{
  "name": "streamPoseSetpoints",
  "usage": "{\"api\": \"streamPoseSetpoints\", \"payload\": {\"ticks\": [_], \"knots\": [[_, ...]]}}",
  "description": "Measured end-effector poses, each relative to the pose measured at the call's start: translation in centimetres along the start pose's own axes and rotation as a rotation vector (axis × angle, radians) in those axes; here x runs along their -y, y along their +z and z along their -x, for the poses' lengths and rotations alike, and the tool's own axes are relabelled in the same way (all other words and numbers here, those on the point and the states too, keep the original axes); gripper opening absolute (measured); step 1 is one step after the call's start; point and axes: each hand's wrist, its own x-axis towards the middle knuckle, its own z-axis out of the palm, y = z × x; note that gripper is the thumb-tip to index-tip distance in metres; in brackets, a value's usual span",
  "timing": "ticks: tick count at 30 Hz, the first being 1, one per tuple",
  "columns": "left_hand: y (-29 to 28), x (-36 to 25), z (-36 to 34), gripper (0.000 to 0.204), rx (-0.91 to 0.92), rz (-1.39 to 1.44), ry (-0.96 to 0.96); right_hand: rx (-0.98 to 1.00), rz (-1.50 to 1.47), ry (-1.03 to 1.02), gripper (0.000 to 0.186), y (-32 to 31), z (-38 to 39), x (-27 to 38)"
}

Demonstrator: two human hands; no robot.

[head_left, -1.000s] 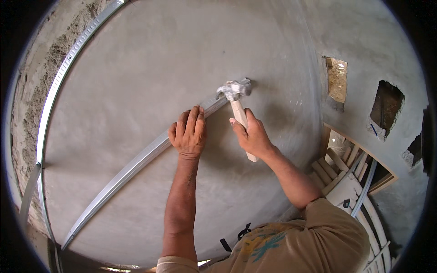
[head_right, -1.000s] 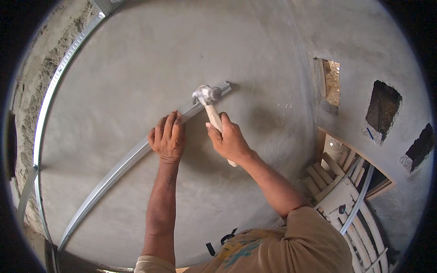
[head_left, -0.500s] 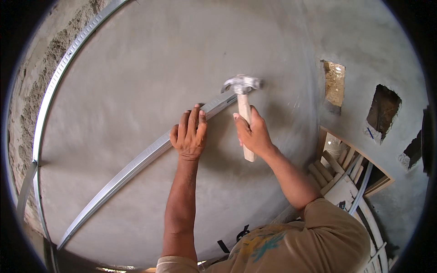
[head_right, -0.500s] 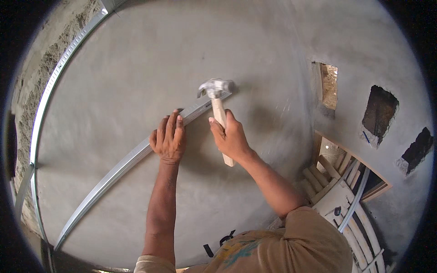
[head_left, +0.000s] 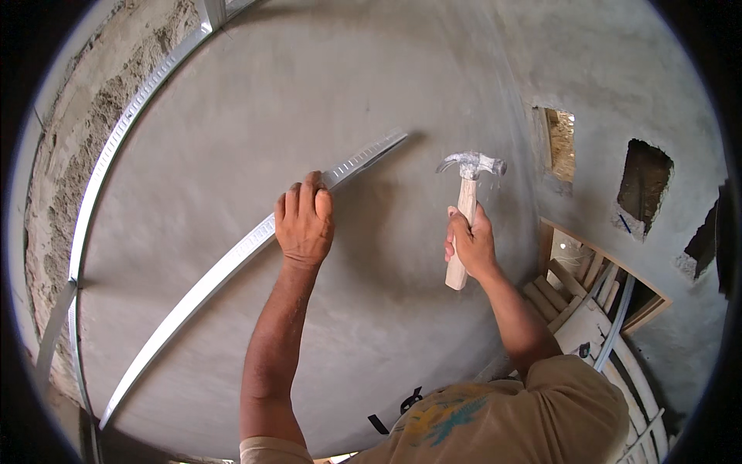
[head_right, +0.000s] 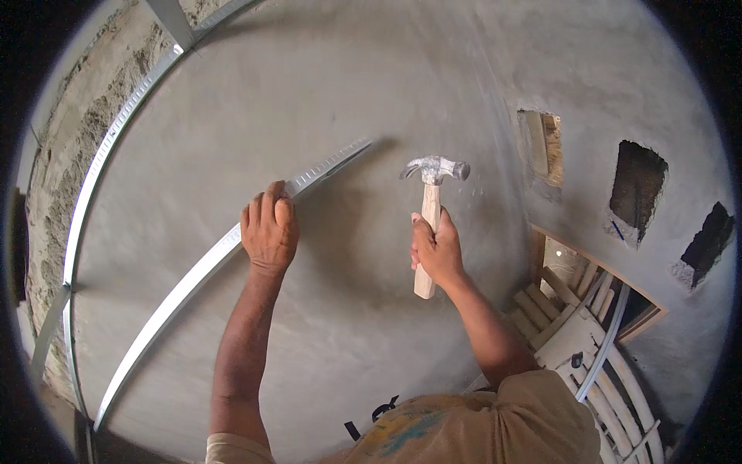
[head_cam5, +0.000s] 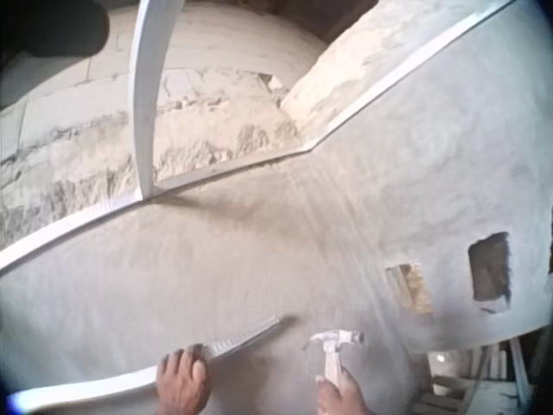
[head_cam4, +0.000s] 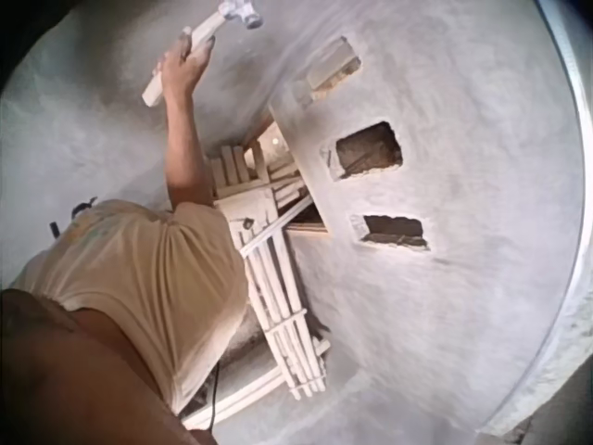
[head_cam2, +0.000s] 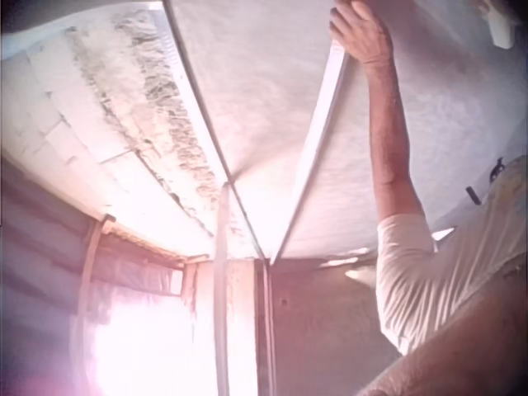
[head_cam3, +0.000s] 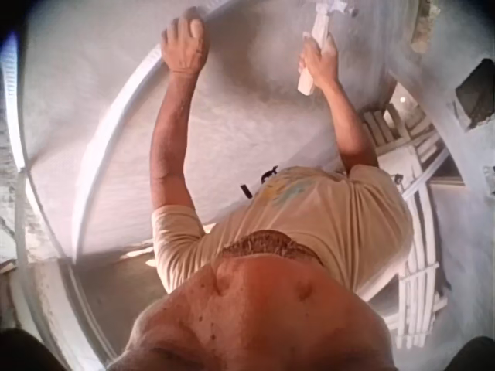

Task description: The person mounts a metal track along the upper wall by positioning it against the plaster and hammering it into place while standing on a wooden scaffold.

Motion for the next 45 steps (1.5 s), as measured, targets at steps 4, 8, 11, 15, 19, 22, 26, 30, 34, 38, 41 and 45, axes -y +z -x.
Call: {"api": "streamPoseSetpoints", "payload": {"ticks": [4, 8, 11, 15, 19, 22, 26, 30, 34, 38, 41, 45], "knots": [[0.2, 0.9, -1.2, 0.036, -0.045, 0.001, -0.068, 0.047, 0.012, -0.062, 0.025, 0.1, -0.5, -0.2], [-0.1, 0.1, -1.4, 0.043, -0.002, 0.029, -0.154, 0.075, 0.050, -0.109, 0.026, 1.6, -1.3, -0.4], [0.0, -0.2, -1.8, 0.047, 0.051, 0.013, -0.198, 0.073, 0.116, -0.215, 0.024, 3.6, -3.1, -1.2], [-0.2, -0.6, -2.3, 0.043, 0.126, 0.021, -0.297, 0.069, 0.186, -0.424, 0.025, 6.8, -5.0, -1.1], [-0.3, -1.0, -2.9, 0.042, 0.137, 0.031, -0.309, 0.014, 0.077, -0.641, 0.023, 9.4, -5.7, -1.2], [-0.1, -1.1, -2.8, 0.042, 0.123, 0.049, -0.286, -0.045, 0.159, -0.823, 0.021, 11.0, -7.0, -1.8], [0.3, -0.6, -1.9, 0.042, 0.108, -0.001, -0.242, 0.102, 0.238, -0.634, 0.020, 10.5, -6.0, -0.6], [0.7, -0.7, -1.8, 0.041, 0.066, -0.018, -0.229, -0.027, 0.231, -0.920, 0.022, 11.3, -5.6, -0.5], [0.9, -0.9, -1.9, 0.033, 0.014, -0.008, -0.210, 0.089, 0.279, -0.642, 0.026, 11.1, -6.5, -2.9], [0.5, -0.8, -1.8, 0.033, 0.006, -0.024, -0.205, 0.019, 0.150, -0.712, 0.027, 10.9, -5.2, -0.9], [0.6, -1.2, -2.5, 0.035, -0.012, -0.007, -0.194, 0.046, 0.385, -0.620, 0.025, 9.8, -7.3, -1.9], [0.9, -0.7, -1.5, 0.040, 0.053, -0.042, -0.185, -0.049, 0.307, -0.551, 0.026, 8.0, -7.3, 0.6]]}}
